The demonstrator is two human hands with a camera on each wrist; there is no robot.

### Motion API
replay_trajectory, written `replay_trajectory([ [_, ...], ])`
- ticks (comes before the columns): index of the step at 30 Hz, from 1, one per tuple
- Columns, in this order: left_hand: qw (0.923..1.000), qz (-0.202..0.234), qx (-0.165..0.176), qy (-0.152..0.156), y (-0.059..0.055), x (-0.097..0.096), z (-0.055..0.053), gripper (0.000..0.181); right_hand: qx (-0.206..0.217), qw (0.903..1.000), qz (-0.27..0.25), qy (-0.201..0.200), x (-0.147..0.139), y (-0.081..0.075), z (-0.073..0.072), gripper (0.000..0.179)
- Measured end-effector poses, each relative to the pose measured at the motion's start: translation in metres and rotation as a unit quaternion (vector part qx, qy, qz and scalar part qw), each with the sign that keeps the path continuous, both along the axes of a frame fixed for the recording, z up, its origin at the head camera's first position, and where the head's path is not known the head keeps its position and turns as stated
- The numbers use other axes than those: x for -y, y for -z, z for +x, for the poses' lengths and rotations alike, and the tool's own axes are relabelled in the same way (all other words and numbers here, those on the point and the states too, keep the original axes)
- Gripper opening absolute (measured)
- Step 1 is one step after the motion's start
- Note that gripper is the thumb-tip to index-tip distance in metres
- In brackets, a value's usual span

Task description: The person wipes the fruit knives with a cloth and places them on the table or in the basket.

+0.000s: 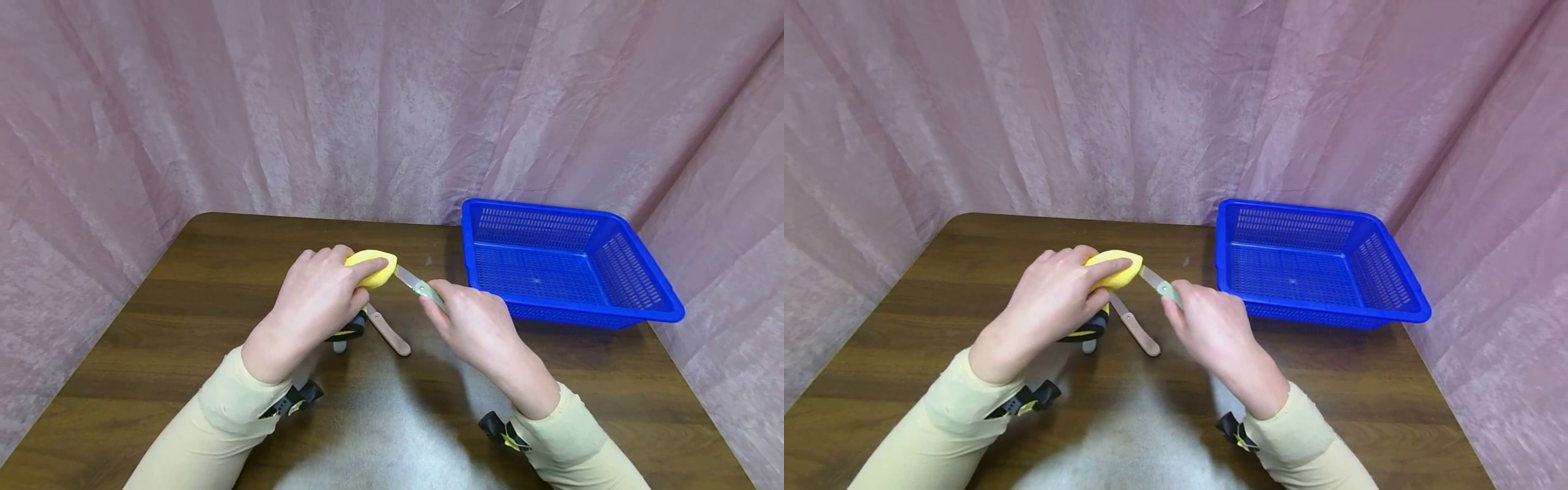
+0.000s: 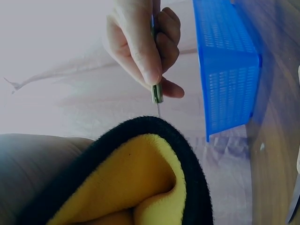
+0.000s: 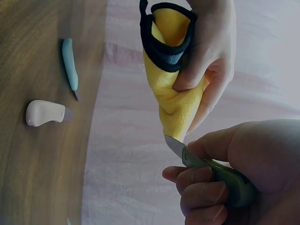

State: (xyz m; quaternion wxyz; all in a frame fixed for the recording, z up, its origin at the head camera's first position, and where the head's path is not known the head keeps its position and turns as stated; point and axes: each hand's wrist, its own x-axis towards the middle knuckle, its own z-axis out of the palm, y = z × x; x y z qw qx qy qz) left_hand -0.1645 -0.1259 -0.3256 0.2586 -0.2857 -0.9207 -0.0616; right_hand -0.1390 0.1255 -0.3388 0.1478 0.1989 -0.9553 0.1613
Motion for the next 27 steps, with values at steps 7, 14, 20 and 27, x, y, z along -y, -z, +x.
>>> replay_trajectory([
  [7, 0.9998, -0.001, 0.014, -0.010, -0.001, 0.005, -0.003, 0.052, 0.000, 1.0000, 0.002, 0.001, -0.001, -0.001, 0.001, 0.014],
  [14, 0.9997, 0.006, 0.013, -0.019, -0.002, 0.008, -0.006, 0.052, -0.003, 1.0000, 0.000, 0.001, -0.002, -0.002, 0.001, 0.014],
  [20, 0.9993, 0.008, 0.023, -0.027, -0.002, 0.011, -0.008, 0.051, -0.008, 1.0000, -0.001, 0.002, -0.003, -0.002, 0.001, 0.013],
  [27, 0.9987, 0.014, 0.033, -0.037, -0.004, 0.016, -0.009, 0.053, -0.006, 1.0000, -0.001, 0.002, -0.002, -0.002, 0.001, 0.014],
])
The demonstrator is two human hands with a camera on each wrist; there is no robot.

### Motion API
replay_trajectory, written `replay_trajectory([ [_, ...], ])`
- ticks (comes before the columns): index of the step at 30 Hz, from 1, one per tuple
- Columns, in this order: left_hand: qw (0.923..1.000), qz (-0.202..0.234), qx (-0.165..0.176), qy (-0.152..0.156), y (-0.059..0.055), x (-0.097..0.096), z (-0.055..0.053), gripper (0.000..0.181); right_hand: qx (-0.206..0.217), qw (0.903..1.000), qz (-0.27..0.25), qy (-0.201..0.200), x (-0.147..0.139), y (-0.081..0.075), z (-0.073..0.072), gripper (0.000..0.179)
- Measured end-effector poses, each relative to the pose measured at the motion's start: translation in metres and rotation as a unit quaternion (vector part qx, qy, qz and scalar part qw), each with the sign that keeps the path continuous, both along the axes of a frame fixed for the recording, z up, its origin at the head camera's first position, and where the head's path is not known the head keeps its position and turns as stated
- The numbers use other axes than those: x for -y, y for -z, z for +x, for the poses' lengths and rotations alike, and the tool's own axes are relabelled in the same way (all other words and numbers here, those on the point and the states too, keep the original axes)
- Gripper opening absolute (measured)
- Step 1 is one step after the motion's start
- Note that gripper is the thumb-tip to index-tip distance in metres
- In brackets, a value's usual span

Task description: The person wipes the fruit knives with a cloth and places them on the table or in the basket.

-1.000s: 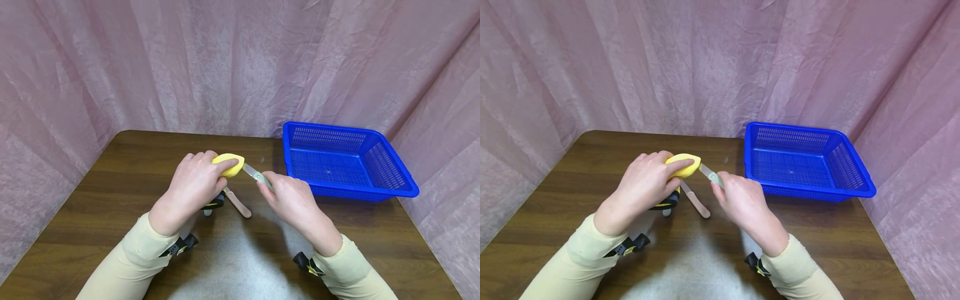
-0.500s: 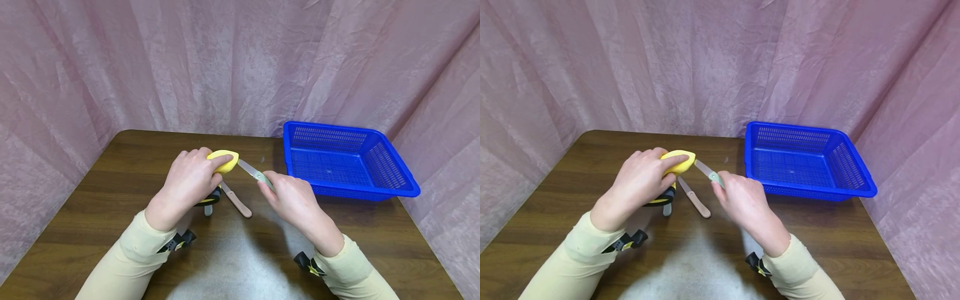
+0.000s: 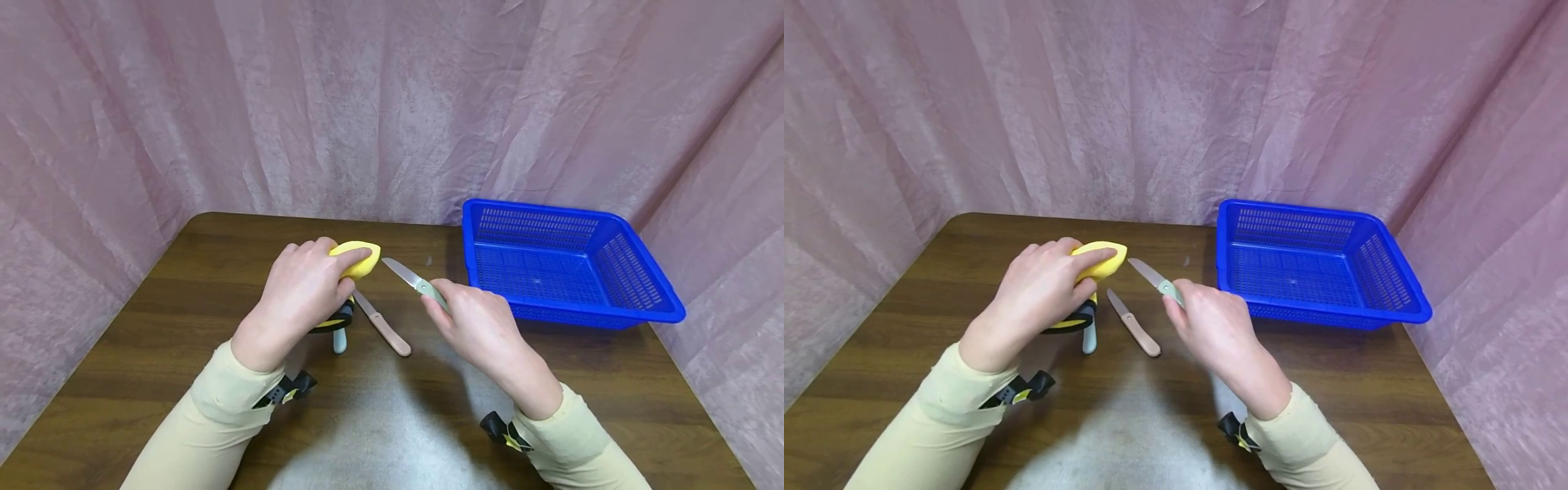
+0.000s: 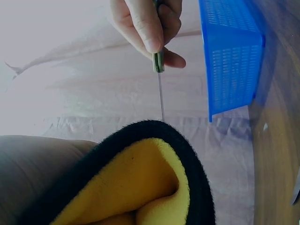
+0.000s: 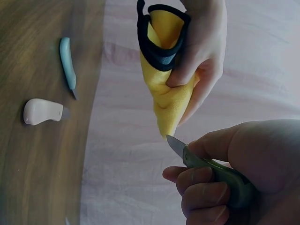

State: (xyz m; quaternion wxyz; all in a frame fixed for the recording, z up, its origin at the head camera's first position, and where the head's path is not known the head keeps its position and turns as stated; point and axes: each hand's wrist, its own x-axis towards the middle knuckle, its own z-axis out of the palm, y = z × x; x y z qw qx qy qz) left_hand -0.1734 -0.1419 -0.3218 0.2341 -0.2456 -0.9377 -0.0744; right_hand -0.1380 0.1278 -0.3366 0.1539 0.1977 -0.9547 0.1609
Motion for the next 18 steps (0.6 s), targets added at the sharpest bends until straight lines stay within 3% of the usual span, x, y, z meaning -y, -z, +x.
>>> replay_trajectory([
  [18, 0.9981, -0.007, -0.041, 0.047, -0.002, -0.016, 0.014, 0.056, -0.002, 1.0000, 0.002, -0.003, 0.000, 0.002, -0.001, 0.014],
])
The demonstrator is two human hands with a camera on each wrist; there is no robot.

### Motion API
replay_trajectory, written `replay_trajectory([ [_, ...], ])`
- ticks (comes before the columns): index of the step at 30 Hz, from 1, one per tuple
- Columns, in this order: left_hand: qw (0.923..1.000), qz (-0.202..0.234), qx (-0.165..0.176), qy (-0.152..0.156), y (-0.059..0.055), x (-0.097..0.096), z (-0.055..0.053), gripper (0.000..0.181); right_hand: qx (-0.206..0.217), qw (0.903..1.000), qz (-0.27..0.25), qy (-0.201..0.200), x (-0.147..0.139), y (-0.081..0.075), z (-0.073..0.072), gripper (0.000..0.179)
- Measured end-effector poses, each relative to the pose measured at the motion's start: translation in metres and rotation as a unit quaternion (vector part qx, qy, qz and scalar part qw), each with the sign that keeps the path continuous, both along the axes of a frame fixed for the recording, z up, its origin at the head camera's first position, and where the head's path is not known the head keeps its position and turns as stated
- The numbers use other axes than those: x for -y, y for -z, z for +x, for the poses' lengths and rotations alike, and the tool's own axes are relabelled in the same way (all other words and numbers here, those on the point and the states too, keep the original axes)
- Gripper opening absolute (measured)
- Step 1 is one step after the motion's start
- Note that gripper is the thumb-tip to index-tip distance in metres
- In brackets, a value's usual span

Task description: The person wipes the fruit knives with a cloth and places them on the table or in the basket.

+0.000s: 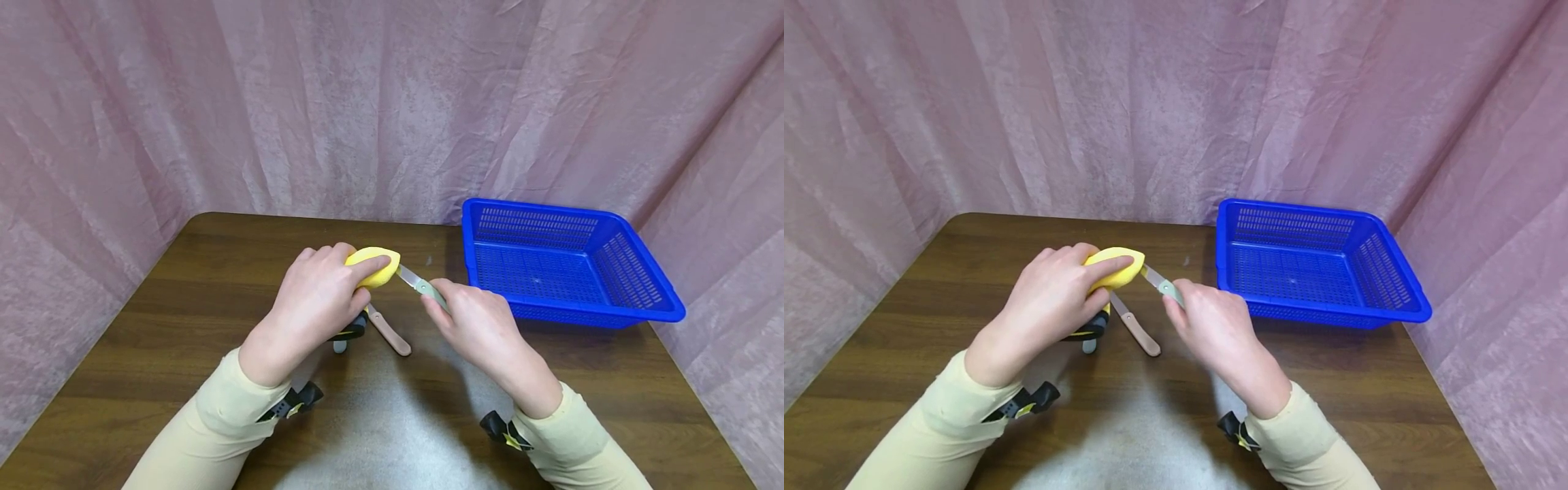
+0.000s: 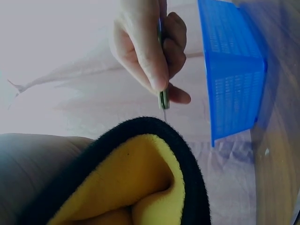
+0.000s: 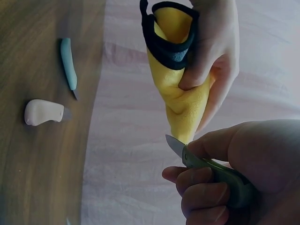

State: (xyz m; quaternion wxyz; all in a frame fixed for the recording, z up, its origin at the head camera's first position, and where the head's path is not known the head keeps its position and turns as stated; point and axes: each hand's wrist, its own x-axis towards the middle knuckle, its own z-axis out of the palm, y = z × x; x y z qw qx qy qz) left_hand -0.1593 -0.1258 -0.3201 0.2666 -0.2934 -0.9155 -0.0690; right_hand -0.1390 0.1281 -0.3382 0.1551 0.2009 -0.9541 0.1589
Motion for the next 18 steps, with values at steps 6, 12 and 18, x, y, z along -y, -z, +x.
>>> replay_trajectory([
  [6, 0.9997, 0.002, -0.013, 0.023, 0.002, -0.006, 0.004, 0.057, 0.004, 1.0000, 0.000, -0.001, 0.001, 0.001, 0.000, 0.015],
  [12, 0.9992, -0.003, -0.020, 0.035, 0.004, -0.011, 0.007, 0.055, 0.008, 1.0000, -0.002, 0.003, 0.001, 0.001, 0.000, 0.015],
  [18, 0.9989, -0.003, -0.021, 0.043, 0.005, -0.015, 0.009, 0.056, 0.002, 1.0000, -0.003, 0.002, 0.003, 0.000, 0.000, 0.024],
])
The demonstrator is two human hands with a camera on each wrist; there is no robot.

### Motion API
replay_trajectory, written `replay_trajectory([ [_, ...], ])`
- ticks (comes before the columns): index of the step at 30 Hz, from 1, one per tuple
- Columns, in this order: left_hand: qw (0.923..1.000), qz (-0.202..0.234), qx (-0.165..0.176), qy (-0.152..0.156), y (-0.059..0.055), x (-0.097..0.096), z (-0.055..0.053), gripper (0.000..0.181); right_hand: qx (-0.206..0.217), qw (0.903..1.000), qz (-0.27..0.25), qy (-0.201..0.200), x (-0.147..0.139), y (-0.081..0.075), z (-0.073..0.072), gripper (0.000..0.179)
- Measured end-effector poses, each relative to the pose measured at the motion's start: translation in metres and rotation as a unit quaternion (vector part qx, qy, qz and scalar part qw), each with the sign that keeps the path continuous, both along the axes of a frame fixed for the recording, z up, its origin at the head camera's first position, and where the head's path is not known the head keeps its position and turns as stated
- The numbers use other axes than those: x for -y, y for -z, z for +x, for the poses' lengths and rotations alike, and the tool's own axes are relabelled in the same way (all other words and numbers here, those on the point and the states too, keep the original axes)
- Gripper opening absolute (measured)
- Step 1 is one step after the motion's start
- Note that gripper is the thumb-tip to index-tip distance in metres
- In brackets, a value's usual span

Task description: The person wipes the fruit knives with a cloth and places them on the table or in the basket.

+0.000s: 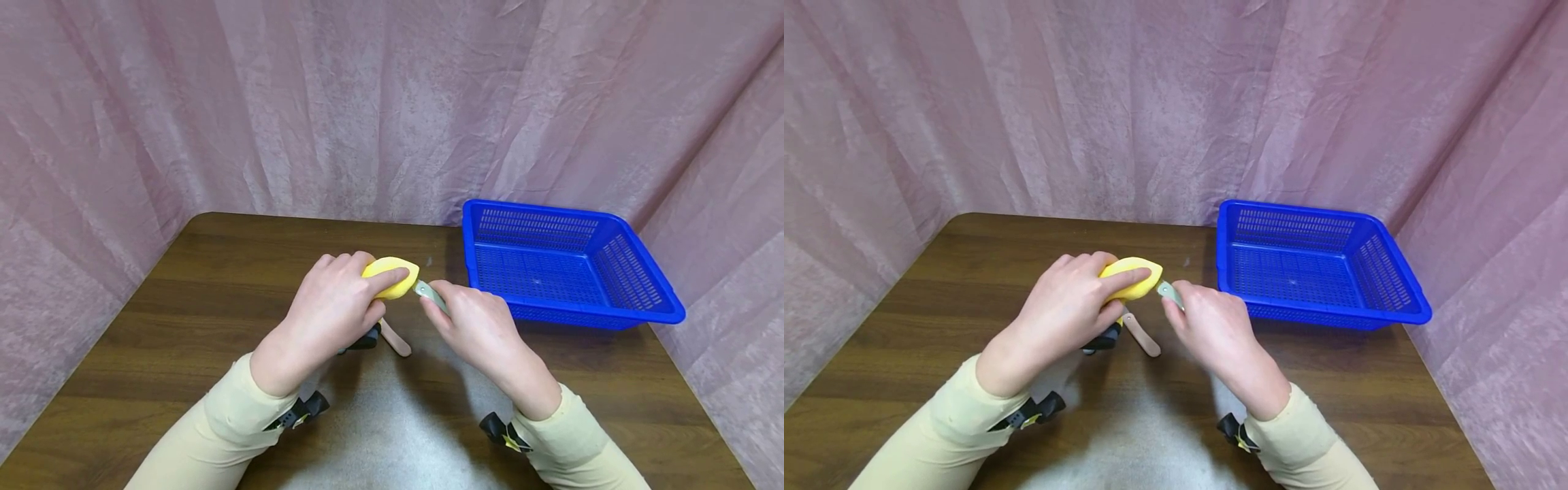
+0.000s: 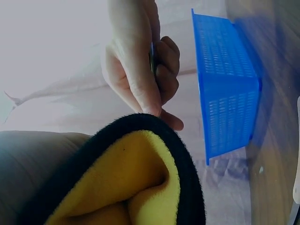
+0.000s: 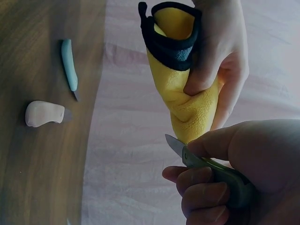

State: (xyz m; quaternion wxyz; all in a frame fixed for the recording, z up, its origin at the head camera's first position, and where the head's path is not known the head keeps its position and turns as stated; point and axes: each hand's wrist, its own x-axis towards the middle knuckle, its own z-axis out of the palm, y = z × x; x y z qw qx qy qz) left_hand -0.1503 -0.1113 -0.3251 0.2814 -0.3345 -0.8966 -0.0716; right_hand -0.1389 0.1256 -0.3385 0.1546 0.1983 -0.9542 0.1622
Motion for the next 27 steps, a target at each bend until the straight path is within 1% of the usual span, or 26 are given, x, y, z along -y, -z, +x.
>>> replay_trajectory([
  [6, 0.9999, -0.005, -0.006, 0.011, 0.0007, -0.0022, 0.0011, 0.055, 0.000, 1.0000, 0.000, -0.003, 0.0009, -0.0011, 0.0010, 0.033],
  [9, 0.9999, -0.006, -0.007, 0.012, 0.0005, -0.0024, 0.0017, 0.054, 0.001, 1.0000, 0.000, -0.004, 0.0011, -0.0012, 0.0013, 0.033],
  [18, 0.9998, -0.016, 0.005, 0.007, -0.0011, -0.0016, 0.0032, 0.055, 0.003, 1.0000, 0.001, -0.006, 0.0015, -0.0011, 0.0015, 0.035],
  [27, 0.9998, -0.015, -0.007, 0.009, -0.0003, -0.0011, 0.0019, 0.054, 0.000, 1.0000, 0.005, -0.007, 0.0011, -0.0007, 0.0021, 0.034],
])
